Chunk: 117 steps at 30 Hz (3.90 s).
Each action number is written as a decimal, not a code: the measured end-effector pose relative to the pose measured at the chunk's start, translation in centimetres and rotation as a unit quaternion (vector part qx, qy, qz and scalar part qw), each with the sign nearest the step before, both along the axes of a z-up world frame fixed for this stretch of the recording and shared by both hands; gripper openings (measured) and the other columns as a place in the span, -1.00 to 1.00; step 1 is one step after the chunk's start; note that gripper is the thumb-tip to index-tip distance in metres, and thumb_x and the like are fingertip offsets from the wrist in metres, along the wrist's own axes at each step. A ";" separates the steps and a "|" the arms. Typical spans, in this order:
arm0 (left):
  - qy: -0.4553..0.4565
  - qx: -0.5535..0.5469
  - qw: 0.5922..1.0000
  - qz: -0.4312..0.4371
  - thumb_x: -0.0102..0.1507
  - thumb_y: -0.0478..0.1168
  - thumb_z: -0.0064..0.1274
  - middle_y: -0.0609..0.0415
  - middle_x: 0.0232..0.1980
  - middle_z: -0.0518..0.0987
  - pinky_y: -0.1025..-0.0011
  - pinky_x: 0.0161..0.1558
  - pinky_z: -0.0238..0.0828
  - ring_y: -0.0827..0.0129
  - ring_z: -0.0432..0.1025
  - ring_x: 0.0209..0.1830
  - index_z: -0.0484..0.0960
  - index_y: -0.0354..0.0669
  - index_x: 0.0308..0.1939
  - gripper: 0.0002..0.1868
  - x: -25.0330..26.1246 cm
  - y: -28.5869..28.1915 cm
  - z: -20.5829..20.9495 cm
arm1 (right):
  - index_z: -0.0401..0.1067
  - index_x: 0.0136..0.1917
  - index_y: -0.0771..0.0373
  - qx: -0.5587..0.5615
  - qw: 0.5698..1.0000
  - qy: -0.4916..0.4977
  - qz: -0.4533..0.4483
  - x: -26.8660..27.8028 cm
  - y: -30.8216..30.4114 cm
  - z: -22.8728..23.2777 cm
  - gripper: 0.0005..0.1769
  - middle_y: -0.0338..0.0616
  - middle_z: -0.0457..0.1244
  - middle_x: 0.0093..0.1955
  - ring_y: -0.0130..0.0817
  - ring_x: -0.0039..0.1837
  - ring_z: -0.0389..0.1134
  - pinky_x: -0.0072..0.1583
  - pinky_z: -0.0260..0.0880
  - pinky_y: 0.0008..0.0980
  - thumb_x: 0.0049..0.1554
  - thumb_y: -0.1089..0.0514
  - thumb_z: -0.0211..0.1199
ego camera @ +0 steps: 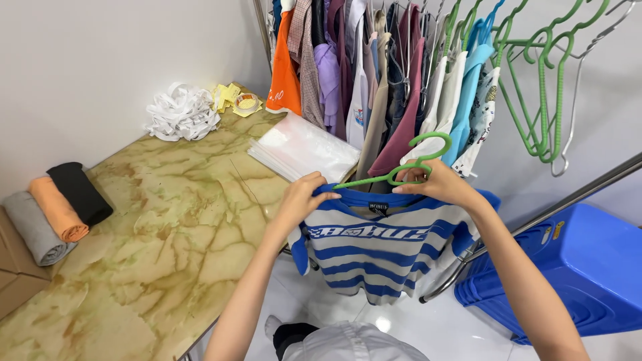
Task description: Hanging various items of clothing on a rack using plastic hangers
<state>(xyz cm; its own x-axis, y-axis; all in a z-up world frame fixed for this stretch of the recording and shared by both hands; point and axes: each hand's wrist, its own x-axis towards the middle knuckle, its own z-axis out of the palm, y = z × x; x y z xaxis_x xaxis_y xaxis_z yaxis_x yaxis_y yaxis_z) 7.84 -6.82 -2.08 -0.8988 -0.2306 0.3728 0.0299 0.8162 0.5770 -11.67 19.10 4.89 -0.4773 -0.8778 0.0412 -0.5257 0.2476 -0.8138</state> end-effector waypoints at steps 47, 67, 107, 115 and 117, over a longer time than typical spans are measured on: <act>-0.006 -0.160 0.986 -0.048 0.14 0.48 -0.01 0.13 -0.22 0.49 -0.05 -0.37 0.37 0.11 0.48 -0.10 0.59 -0.01 -0.27 -0.37 -18.2 6.0 -4.4 | 0.06 0.59 0.36 -0.087 0.805 -0.432 -0.398 -0.6 21.5 5.8 -0.15 0.31 0.05 0.51 0.25 0.47 0.05 0.49 -0.05 0.09 0.00 0.32 -0.35; 0.041 -0.285 0.954 -0.090 0.38 -0.07 -0.09 0.18 0.15 0.47 0.13 -0.21 0.56 0.25 0.45 0.12 0.53 0.05 0.14 -0.72 -33.2 12.4 -7.6 | 0.48 0.29 0.28 -0.087 0.801 -0.435 -0.401 -3.8 20.7 4.5 -0.45 0.12 0.34 0.06 0.07 -0.02 0.36 0.14 0.33 0.12 0.04 0.12 0.09; 0.050 -0.039 0.987 -0.147 0.39 -0.21 -0.10 0.02 -0.19 0.54 0.20 -0.23 0.55 0.02 0.58 -0.21 0.60 -0.15 -0.03 -0.81 -26.3 7.8 -3.0 | 0.22 -0.11 0.02 -0.282 0.831 -0.229 -0.421 -5.4 5.1 0.9 -0.74 -0.33 0.07 -0.30 -0.48 -0.24 0.19 -0.20 0.19 -0.49 0.05 -0.05 0.24; 0.056 -0.011 0.986 -0.160 0.39 -0.23 -0.09 -0.02 -0.20 0.55 0.19 -0.26 0.55 0.01 0.57 -0.22 0.60 -0.18 -0.04 -0.82 -25.6 8.5 -2.3 | 0.19 0.00 0.09 -0.281 0.848 -0.222 -0.390 -5.0 4.0 -4.2 -0.74 -0.26 0.13 -0.18 -0.42 -0.16 0.24 -0.13 0.31 -0.41 0.11 0.07 0.20; 0.057 -0.005 0.985 -0.165 0.39 -0.25 -0.10 -0.06 -0.19 0.55 0.15 -0.24 0.55 -0.04 0.56 -0.21 0.60 -0.20 -0.04 -0.81 -26.0 8.2 -2.6 | 0.20 0.04 0.11 -0.307 0.852 -0.215 -0.366 -7.0 3.2 -6.6 -0.74 -0.24 0.15 -0.15 -0.41 -0.13 0.25 -0.09 0.33 -0.40 0.13 0.09 0.19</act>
<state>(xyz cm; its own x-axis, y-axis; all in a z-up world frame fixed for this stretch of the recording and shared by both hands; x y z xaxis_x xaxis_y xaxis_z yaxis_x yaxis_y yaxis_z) -18.12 1.39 -4.72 -0.8760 0.0713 0.4770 0.3587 0.7574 0.5456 -18.63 22.31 -1.67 -0.9744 -0.2143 0.0684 -0.0337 -0.1619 -0.9862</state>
